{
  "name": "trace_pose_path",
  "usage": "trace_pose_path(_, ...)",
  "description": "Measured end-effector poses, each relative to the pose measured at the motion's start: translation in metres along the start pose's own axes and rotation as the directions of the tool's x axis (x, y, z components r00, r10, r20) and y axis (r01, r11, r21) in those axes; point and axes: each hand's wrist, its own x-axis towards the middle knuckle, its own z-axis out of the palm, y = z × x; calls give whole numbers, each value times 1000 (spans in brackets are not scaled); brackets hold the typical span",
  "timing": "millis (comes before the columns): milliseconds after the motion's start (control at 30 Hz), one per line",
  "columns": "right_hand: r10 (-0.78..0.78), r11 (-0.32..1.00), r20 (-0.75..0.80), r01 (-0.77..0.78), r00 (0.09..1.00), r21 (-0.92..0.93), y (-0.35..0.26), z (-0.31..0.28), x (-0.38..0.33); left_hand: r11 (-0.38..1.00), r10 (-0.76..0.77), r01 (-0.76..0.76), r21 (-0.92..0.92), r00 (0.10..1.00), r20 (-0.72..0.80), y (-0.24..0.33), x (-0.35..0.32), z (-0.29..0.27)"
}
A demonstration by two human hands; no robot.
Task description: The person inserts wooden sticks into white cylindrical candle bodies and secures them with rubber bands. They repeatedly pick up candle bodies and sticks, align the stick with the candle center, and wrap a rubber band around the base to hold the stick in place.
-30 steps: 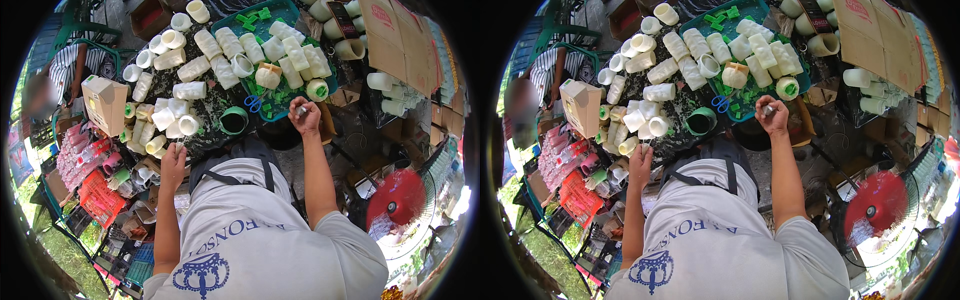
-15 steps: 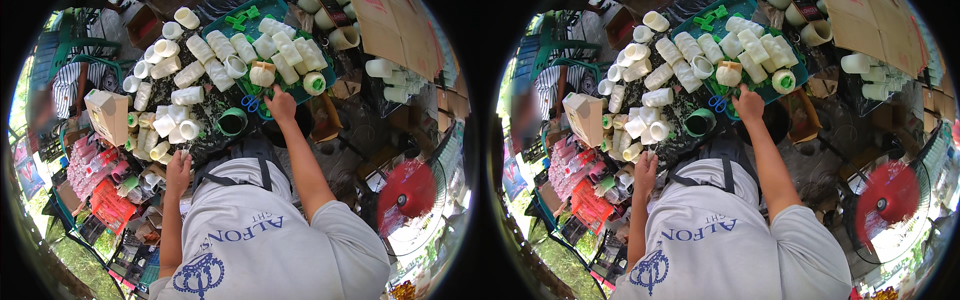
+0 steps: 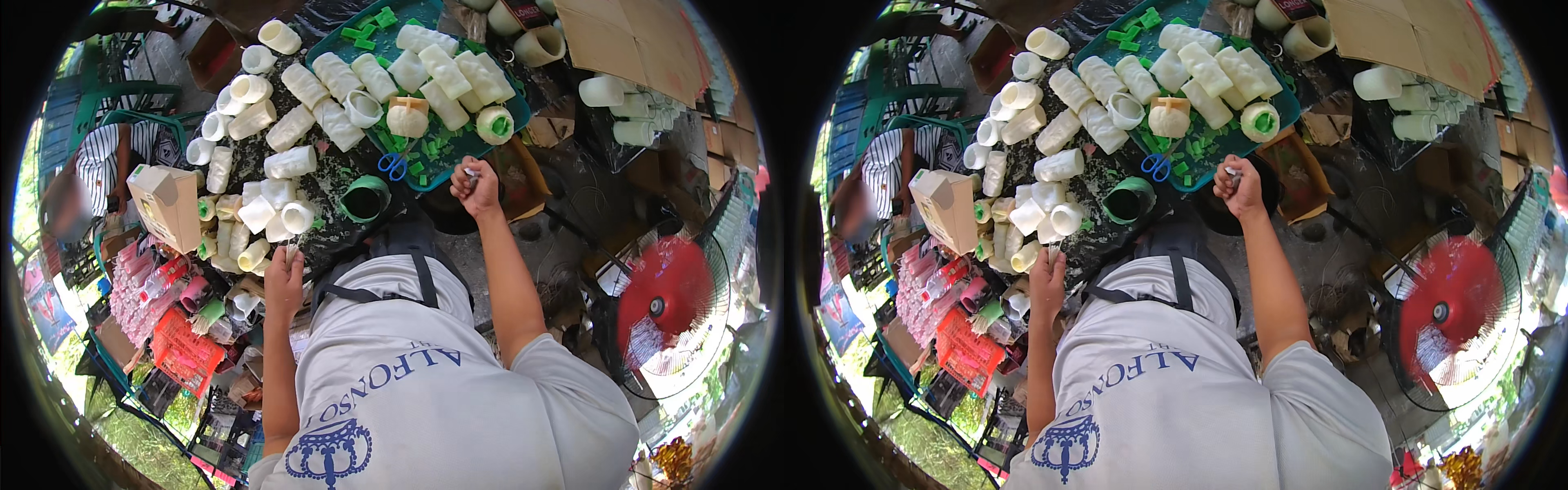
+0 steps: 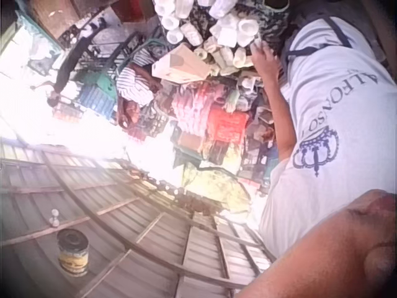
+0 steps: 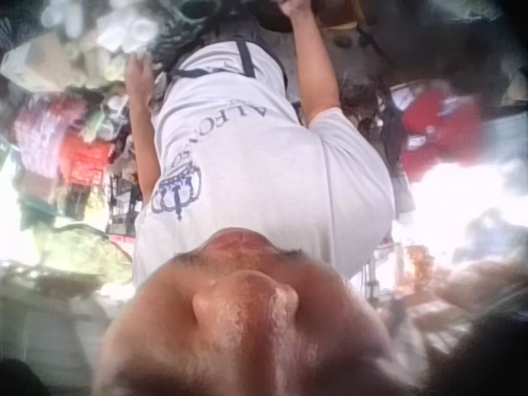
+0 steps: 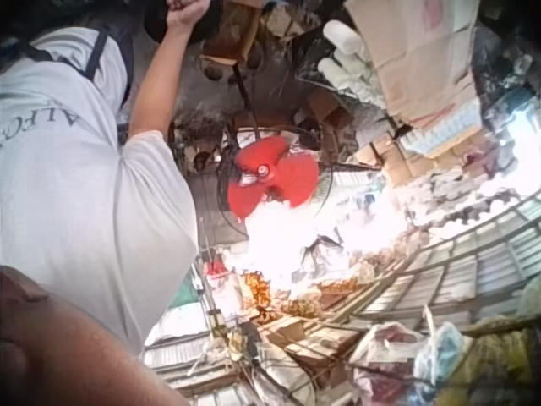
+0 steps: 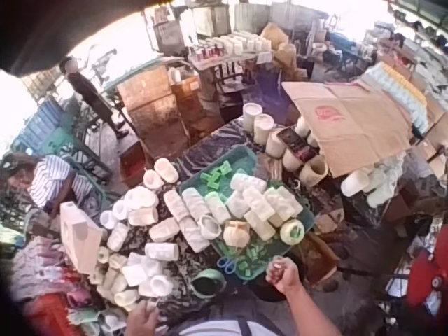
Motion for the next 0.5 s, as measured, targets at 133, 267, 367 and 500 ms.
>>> trace_pose_path(133, -4, 984, -16, 7, 1000, 179, 8, -45, -27, 998, 31, -31, 48, 1000, -1, 8, 4, 6)
trace_pose_path(267, 68, 998, -458, -53, 886, 46, 34, -108, -15, 988, 104, -104, 117, 995, 8, 19, 12, 11)
trace_pose_path(367, 53, 998, -657, -30, 752, 46, 68, -165, -14, 982, 73, -76, 172, 997, 23, 30, 17, 8)
trace_pose_path(500, 188, 973, -707, -29, 682, 230, 95, -212, -12, 992, 94, -96, 76, 995, 29, 33, 23, 7)
